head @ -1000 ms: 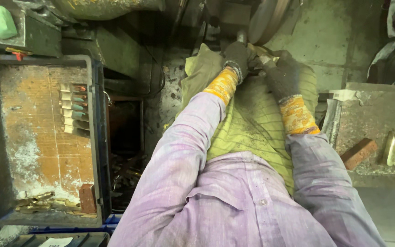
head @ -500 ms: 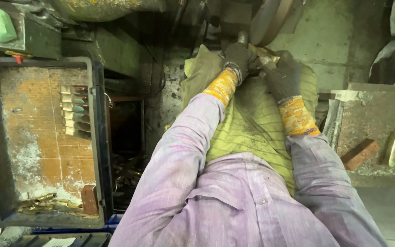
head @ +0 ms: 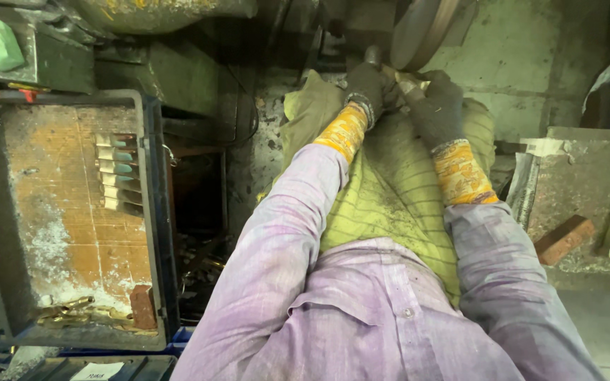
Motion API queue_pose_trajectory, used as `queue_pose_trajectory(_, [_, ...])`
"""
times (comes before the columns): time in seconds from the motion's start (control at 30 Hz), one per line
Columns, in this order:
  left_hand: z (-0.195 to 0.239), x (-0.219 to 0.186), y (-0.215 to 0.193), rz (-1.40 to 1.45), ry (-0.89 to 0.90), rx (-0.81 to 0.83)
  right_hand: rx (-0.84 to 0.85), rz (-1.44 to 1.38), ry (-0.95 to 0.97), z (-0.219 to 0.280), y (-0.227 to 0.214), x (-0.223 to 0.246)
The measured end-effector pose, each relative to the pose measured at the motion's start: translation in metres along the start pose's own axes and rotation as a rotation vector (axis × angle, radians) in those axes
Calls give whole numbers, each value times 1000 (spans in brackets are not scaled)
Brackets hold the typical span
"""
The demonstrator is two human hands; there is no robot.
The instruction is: The person uses a large rotating grinding wheel to polish various brass-colored metal parts, holding them with gloved hands and moving them against the wheel from different angles. They pick up new parts from a bin and place the polished ones into a separate container or onto a surface.
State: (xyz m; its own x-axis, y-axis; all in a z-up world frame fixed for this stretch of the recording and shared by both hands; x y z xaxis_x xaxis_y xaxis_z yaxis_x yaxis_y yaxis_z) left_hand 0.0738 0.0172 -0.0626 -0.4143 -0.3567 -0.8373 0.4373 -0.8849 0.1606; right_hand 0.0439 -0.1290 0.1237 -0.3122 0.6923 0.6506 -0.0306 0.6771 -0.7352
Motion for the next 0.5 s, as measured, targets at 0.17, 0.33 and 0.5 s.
queue_pose_trajectory(0.17, [17,6,1,468,-334,-37,60,-114,163,-3,7,-2])
queue_pose_trajectory(0.33, [7,6,-1,369,-165,62,116,-228,274,-2,18,-13])
queue_pose_trajectory(0.5, [-11,17,-13,284,-148,-14,70,-8,77,-13,22,-10])
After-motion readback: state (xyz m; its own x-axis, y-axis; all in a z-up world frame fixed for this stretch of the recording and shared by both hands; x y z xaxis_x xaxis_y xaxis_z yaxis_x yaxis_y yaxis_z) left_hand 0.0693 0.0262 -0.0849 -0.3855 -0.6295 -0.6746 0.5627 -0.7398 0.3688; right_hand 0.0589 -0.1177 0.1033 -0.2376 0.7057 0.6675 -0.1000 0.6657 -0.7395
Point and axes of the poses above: each hand's wrist, its own z-axis away from the middle knuckle, its own y-axis out of the palm, x = y × z, the point moved 8 cm from there along -z, towards the middle knuckle, and after that the axes turned 2 degrees about z, right-handed, at the moved point
